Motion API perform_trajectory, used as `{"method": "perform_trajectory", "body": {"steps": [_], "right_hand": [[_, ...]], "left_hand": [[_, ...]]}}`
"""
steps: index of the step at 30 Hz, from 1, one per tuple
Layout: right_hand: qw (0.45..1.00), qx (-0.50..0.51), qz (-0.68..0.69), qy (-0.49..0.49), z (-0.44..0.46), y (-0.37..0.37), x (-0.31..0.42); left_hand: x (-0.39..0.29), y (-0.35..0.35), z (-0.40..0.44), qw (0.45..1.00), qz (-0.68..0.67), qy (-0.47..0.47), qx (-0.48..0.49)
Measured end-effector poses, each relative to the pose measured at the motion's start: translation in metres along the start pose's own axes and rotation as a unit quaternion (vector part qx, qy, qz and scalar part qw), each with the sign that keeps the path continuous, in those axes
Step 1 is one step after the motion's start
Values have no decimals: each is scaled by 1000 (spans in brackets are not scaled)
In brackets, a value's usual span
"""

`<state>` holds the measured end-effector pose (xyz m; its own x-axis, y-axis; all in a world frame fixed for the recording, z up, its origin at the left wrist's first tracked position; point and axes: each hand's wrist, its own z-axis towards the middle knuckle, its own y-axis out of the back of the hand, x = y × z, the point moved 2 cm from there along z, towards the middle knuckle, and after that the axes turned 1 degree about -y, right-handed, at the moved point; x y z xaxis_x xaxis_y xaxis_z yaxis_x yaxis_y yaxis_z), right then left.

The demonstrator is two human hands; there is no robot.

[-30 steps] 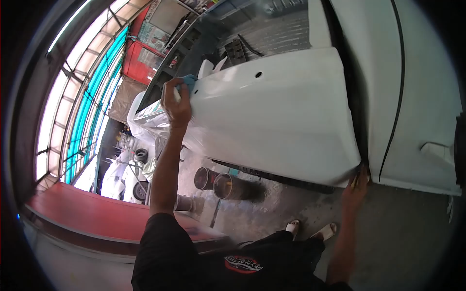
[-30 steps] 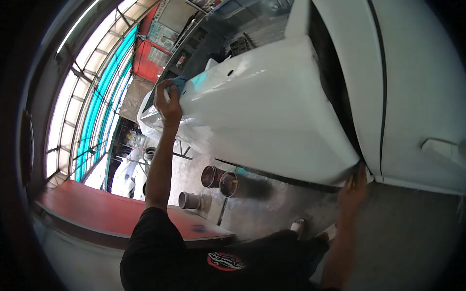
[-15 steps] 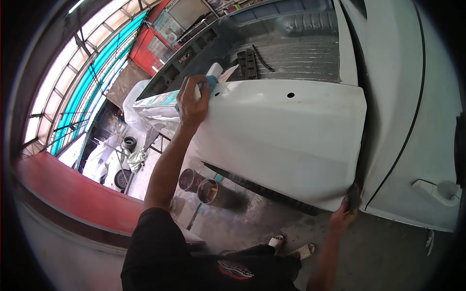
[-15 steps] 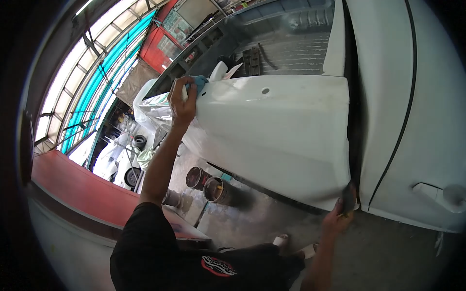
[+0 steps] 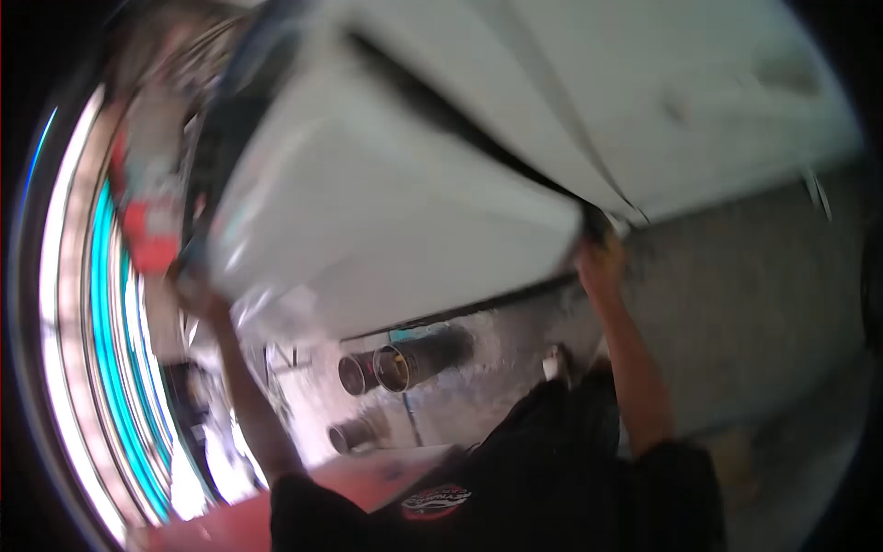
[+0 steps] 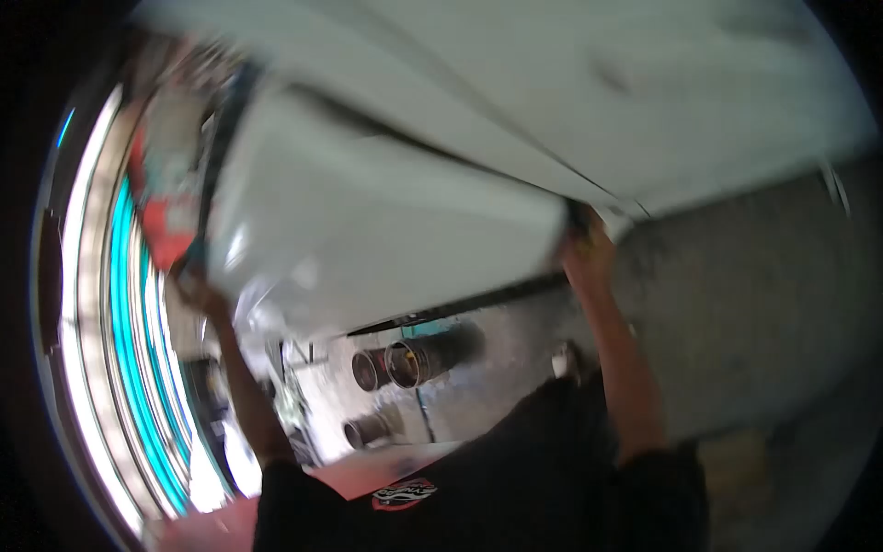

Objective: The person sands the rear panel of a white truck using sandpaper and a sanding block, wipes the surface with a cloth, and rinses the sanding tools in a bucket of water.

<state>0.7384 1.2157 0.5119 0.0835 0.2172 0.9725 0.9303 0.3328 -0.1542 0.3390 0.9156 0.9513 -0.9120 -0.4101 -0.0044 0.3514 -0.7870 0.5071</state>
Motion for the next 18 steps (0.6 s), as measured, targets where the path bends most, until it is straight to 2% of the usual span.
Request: {"method": "perform_trajectory", "body": {"steps": [1,2,3,4,5,6,7,9,11,12,13,15,17,18], "right_hand": [[995,-48,-24,89,19,9,-62],[988,-79,-132,-17,16,19,-40],[985,-57,-154,-57,17,19,-51],[993,-20,-91,-66,8,18,-5],[991,-55,-94,76,-2,7,11],[998,-24,-11,56,-18,-2,33],[979,-20,-38,198,-24,-2,51],[970,-18,-11,241,-17,8,34],[999,-36,4,-23,1,22,-14],[996,-84,-20,35,19,33,-58],[991,-83,-96,31,32,45,-78],[993,-31,-117,-19,42,53,-66],[994,-23,-106,-11,13,29,-19],[988,-20,-122,90,1,21,-1]], "left_hand": [[-7,-2,4,1000,-11,-12,-14],[-18,-2,7,998,47,-28,-9],[-23,2,11,984,131,-122,15],[-29,-1,12,975,167,-143,16],[-36,-3,13,965,202,-165,16],[-39,-4,14,976,197,-88,13],[-42,-5,15,981,192,-11,9],[-44,-4,18,985,168,22,27],[-53,-2,17,991,130,36,25],[-68,-2,17,985,163,42,28],[-67,-1,14,985,165,31,27],[-65,1,18,985,170,5,30],[-55,-2,19,980,196,-9,34],[-50,-3,16,979,202,-15,36]]}}
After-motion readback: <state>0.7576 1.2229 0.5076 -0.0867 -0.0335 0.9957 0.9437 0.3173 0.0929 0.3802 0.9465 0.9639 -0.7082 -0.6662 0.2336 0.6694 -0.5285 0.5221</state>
